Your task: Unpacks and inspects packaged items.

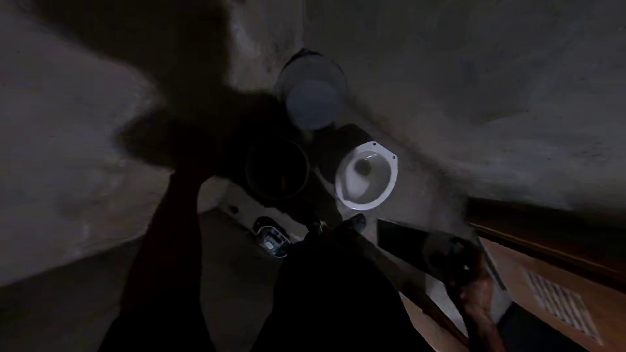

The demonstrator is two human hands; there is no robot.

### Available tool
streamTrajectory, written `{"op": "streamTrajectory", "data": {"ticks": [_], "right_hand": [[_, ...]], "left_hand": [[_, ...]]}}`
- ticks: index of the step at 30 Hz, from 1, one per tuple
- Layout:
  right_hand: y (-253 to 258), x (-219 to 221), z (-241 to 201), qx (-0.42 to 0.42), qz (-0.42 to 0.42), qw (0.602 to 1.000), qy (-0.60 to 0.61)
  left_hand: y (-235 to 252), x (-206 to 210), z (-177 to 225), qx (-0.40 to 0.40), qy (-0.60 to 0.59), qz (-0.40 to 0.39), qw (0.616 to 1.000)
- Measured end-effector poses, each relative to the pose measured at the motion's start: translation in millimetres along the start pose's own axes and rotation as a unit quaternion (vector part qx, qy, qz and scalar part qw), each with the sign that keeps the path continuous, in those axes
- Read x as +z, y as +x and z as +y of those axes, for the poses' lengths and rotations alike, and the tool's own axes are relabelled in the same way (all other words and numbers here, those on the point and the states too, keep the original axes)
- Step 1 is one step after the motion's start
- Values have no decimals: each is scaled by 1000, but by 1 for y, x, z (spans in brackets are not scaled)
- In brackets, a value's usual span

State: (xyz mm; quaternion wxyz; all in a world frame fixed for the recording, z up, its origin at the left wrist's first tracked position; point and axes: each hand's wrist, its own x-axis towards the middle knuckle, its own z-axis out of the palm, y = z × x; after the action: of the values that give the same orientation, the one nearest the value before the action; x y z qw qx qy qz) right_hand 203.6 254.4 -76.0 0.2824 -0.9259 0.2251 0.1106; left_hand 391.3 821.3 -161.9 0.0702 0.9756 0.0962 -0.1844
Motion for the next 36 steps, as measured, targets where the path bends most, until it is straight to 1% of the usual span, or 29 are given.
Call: {"op": "streamTrajectory", "data": {"ticks": [2,3,5,6,8,10,15,17,19,21,23,25,26,28,29,30,31,32,33,34,35,36], "right_hand": [[-4,-5,15,11,33,999,-14],[-6,-7,23,13,50,998,-20],[-12,-10,35,28,80,996,-17],[-16,-12,37,38,93,995,-9],[-21,-13,40,52,117,992,6],[-24,-13,42,46,134,990,8],[-30,-11,43,41,132,990,6],[-33,-8,44,53,123,991,9],[-39,-6,43,67,117,991,15],[-44,-6,43,84,115,990,17],[-49,-5,49,81,121,989,20],[-52,-5,57,59,124,990,26],[-53,-5,61,53,126,990,31],[-53,-7,70,58,124,990,46],[-52,-9,74,65,122,989,54],[-51,-13,80,72,118,988,62],[-50,-18,86,79,116,987,73],[-47,-22,92,80,117,986,87],[-44,-25,100,74,120,984,105],[-40,-29,108,64,125,981,130],[-37,-34,115,62,127,976,166],[-33,-40,122,61,126,969,202]], "left_hand": [[5,-4,-2,9,6,-8,1000],[9,-4,-6,26,13,-16,999],[18,-4,-16,58,32,-49,997],[20,-8,-16,61,34,-64,996],[20,-17,-6,43,33,-75,996],[22,-17,-4,16,29,-45,998],[24,-7,-17,-25,5,-25,999],[21,-10,-14,-51,1,-18,999],[23,-11,-14,-50,-9,-20,998],[26,-11,-11,-68,-30,-18,997],[26,-13,-5,-87,-51,-23,995],[26,-13,0,-87,-53,-20,995],[25,-11,1,-74,-44,-19,996],[22,-8,2,-59,-10,-27,998],[17,-4,5,-66,8,-24,998],[9,1,11,-83,14,-12,996],[-2,6,23,-96,-3,17,995],[-16,9,44,-90,-30,48,994],[-33,11,72,-64,-53,64,995],[-52,14,108,-44,-79,51,995],[-72,19,148,-23,-106,14,994],[-92,27,191,20,-129,-32,991]]}}
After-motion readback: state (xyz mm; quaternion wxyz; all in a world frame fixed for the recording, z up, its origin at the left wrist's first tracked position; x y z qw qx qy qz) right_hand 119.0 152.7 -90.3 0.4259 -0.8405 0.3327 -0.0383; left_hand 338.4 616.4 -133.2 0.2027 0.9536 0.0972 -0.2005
